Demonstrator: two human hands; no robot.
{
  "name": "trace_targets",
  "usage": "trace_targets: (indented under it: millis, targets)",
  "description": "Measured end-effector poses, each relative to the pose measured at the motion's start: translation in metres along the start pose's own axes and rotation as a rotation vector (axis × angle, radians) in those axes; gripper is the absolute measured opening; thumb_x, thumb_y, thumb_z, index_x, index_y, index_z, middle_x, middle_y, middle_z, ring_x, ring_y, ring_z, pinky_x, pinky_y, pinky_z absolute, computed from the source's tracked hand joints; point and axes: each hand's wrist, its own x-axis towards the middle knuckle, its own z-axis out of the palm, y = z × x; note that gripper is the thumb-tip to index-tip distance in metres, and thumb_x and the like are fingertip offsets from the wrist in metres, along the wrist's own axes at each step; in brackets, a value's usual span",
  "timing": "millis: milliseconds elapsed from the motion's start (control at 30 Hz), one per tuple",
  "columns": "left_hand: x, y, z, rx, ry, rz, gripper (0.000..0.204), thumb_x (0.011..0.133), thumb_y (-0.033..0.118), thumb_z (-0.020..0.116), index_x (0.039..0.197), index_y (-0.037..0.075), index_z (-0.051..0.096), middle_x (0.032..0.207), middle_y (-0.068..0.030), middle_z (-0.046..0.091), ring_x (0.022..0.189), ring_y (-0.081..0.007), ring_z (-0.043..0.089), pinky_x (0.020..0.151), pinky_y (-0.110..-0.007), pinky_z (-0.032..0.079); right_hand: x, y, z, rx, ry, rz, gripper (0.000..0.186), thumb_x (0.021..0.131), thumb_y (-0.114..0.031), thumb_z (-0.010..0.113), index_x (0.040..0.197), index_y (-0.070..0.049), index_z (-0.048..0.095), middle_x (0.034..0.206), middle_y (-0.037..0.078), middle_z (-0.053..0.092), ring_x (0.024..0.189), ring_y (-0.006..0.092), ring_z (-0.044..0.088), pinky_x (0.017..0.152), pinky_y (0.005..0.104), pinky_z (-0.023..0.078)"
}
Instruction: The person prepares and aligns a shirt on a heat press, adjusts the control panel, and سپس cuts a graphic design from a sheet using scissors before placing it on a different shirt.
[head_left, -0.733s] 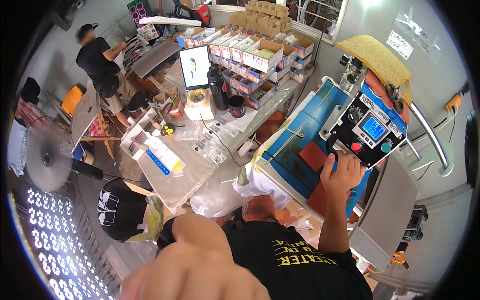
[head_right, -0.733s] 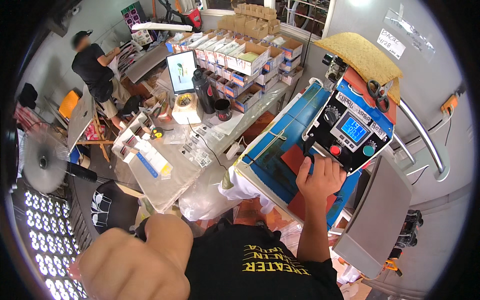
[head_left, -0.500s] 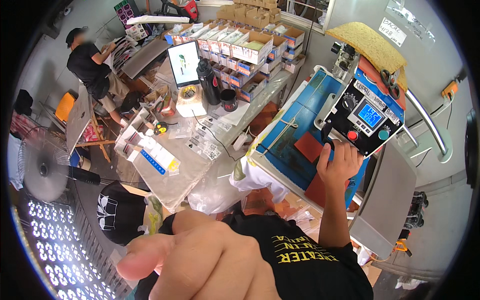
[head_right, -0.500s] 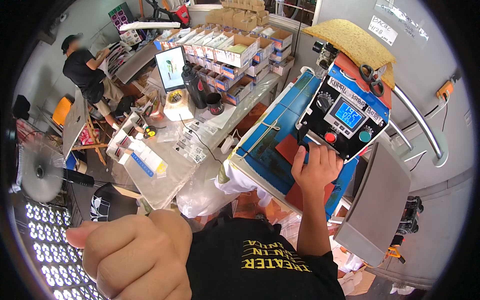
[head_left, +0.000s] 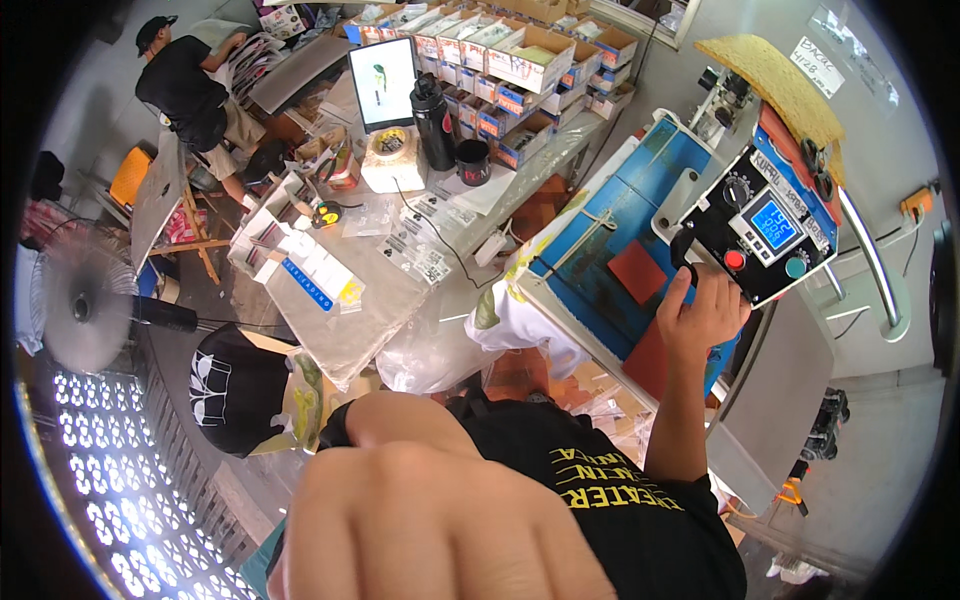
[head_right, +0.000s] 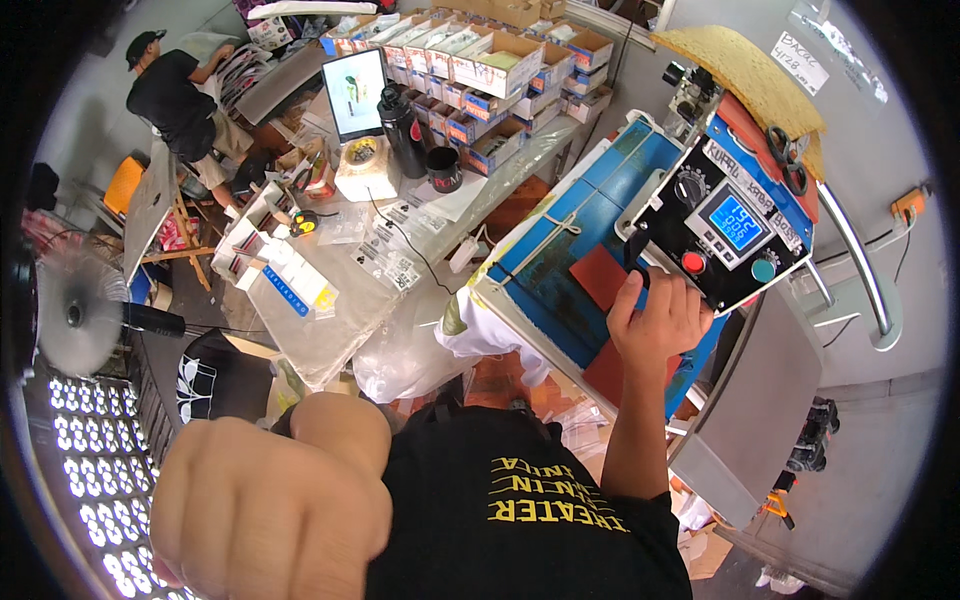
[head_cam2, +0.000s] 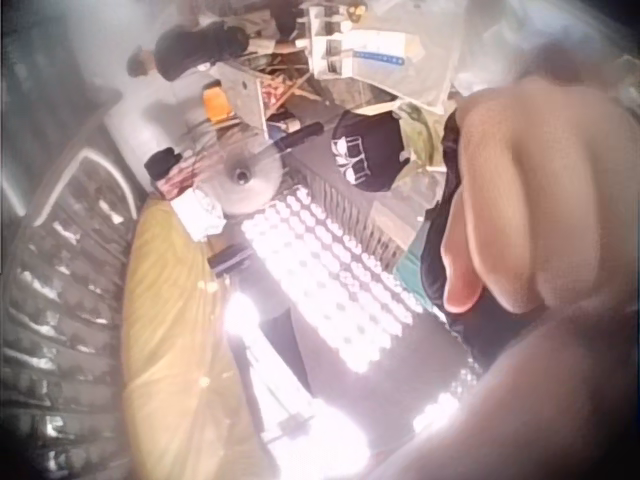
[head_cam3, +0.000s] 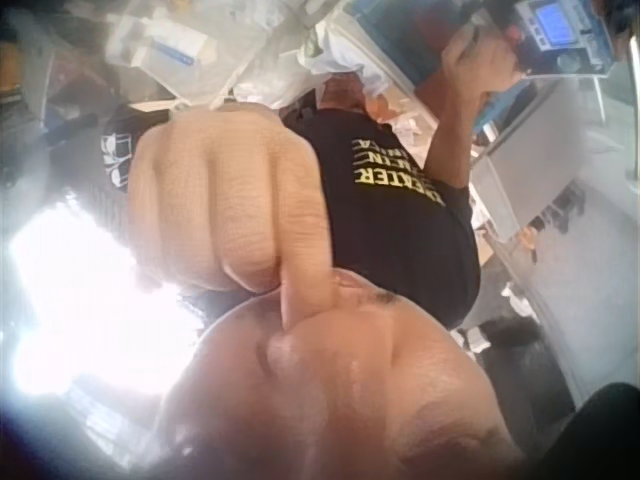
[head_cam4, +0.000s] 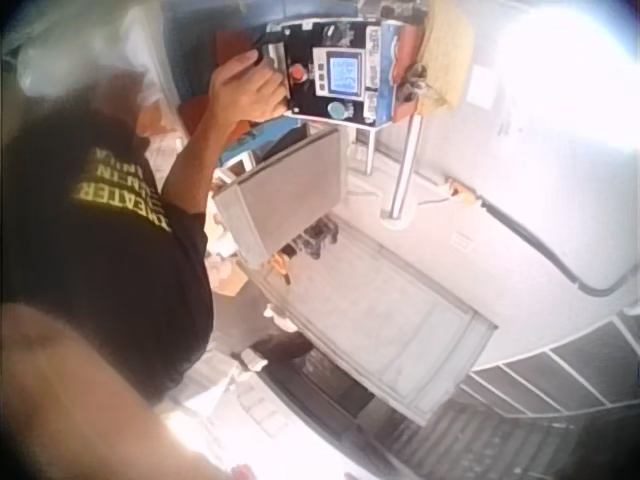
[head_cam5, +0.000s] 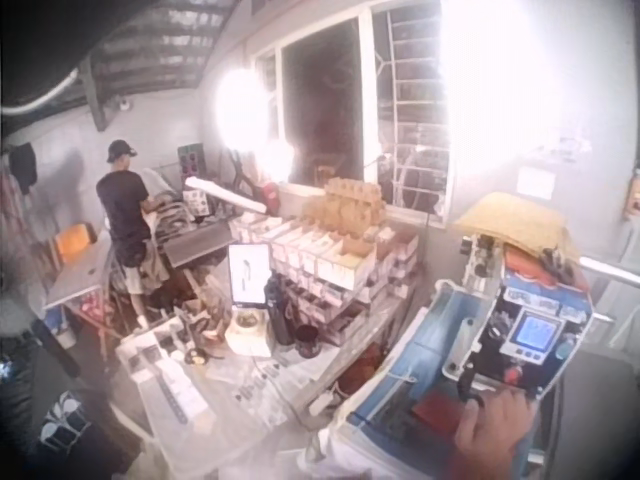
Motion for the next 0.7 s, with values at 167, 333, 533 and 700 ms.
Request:
trace_targets:
  millis: [167, 333, 533, 700]
  targets:
    - [-0.002, -0.003, -0.009, 0.140, -0.072, 0.135, 0.034, 0.077, -0.013, 0.050, 0.049, 0.007, 0.045, 0.053, -0.0073, 0.048, 0.048, -0.0199, 0.054, 0.074, -0.042, 0.062, 0.003, -0.004, 0.001, 0.005, 0.019, -0.006, 0.015, 0.084, -0.025, 0.064, 0.089, -0.011, 0.066, 0.080, 0.002, 0.063, 0.071, 0.0219, 0.057, 0.068, 0.0357, 0.035]
    - [-0.004, -0.006, -0.006, 0.179, -0.051, 0.151, 0.035, 0.076, -0.015, 0.049, 0.050, 0.007, 0.045, 0.053, -0.0072, 0.049, 0.049, -0.0192, 0.055, 0.074, -0.040, 0.062, 0.001, -0.003, 0.001, 0.001, 0.017, -0.003, 0.015, 0.084, -0.025, 0.064, 0.089, -0.011, 0.066, 0.080, 0.002, 0.063, 0.071, 0.0217, 0.057, 0.069, 0.0356, 0.035]
    - [-0.001, 0.009, -0.003, 0.195, -0.027, -0.047, 0.035, 0.074, -0.017, 0.050, 0.049, 0.007, 0.045, 0.053, -0.0067, 0.049, 0.048, -0.0186, 0.054, 0.072, -0.039, 0.062, 0.000, -0.002, 0.002, -0.013, 0.013, -0.003, 0.014, 0.084, -0.025, 0.064, 0.088, -0.012, 0.066, 0.080, 0.002, 0.063, 0.070, 0.0221, 0.057, 0.069, 0.0361, 0.035]
    - [-0.003, 0.008, -0.005, 0.182, -0.036, -0.029, 0.036, 0.073, -0.019, 0.050, 0.048, 0.007, 0.046, 0.052, -0.0063, 0.048, 0.047, -0.0185, 0.053, 0.070, -0.039, 0.062, 0.000, -0.003, 0.002, -0.021, 0.024, -0.001, 0.013, 0.083, -0.025, 0.064, 0.087, -0.013, 0.066, 0.079, 0.002, 0.062, 0.071, 0.0222, 0.057, 0.068, 0.0363, 0.035]
